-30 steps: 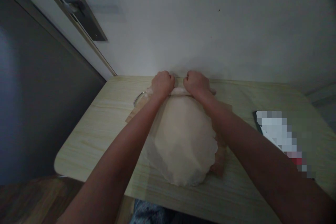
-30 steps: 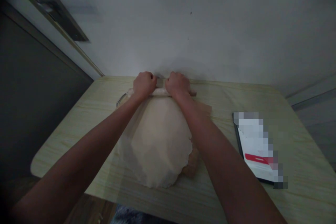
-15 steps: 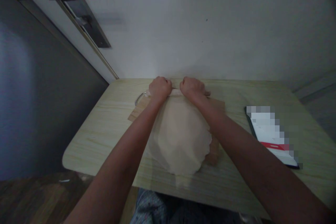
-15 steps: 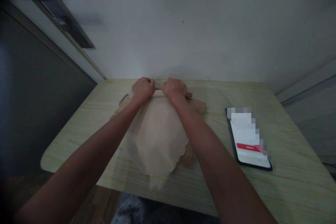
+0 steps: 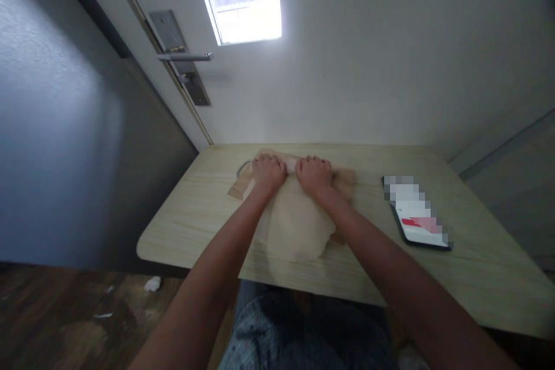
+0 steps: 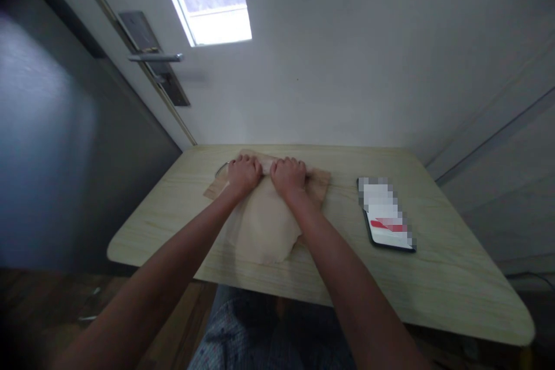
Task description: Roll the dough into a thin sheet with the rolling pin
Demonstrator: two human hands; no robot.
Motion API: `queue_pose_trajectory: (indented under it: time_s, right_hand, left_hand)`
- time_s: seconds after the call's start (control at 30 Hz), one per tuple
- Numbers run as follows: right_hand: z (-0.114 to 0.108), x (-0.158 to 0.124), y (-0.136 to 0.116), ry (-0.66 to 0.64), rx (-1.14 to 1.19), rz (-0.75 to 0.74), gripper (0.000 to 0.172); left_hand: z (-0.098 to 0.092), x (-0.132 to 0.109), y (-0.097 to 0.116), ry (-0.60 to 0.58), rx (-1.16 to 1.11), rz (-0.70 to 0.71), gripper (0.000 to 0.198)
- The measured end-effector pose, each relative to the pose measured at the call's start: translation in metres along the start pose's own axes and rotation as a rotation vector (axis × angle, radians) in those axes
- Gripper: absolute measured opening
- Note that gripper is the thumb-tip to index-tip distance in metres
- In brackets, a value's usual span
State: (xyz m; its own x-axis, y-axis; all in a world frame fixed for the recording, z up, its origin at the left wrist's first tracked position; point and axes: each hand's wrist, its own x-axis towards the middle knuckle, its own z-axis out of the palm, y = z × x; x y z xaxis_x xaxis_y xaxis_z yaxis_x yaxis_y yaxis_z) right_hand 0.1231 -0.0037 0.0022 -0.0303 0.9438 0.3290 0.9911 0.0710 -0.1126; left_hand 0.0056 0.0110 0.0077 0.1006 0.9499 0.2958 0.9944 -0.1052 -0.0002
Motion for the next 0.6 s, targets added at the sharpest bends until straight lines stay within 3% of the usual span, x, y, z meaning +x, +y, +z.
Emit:
queue_pose_trajectory:
  time_s: [0.3,0.43,0.6]
  right_hand:
    - [-0.019,-0.026,0.000,-0.057,-0.057,-0.091,0.039]
    - [-0.028,-0.031,0.002,-0.095,-0.091,-0.090,0.042]
    - [-0.027,-0.029,0.005,-0.135,-0.095,-0.071,0.043]
  left_hand:
    - [-0.021,-0.022,-0.005,-0.108,0.054,0.066,0.047]
    - [-0.022,-0.019,-0.009,-0.172,0.061,0.071,0.049]
    - [-0.016,-0.009,-0.006,-0.145,0.064,0.063,0.045]
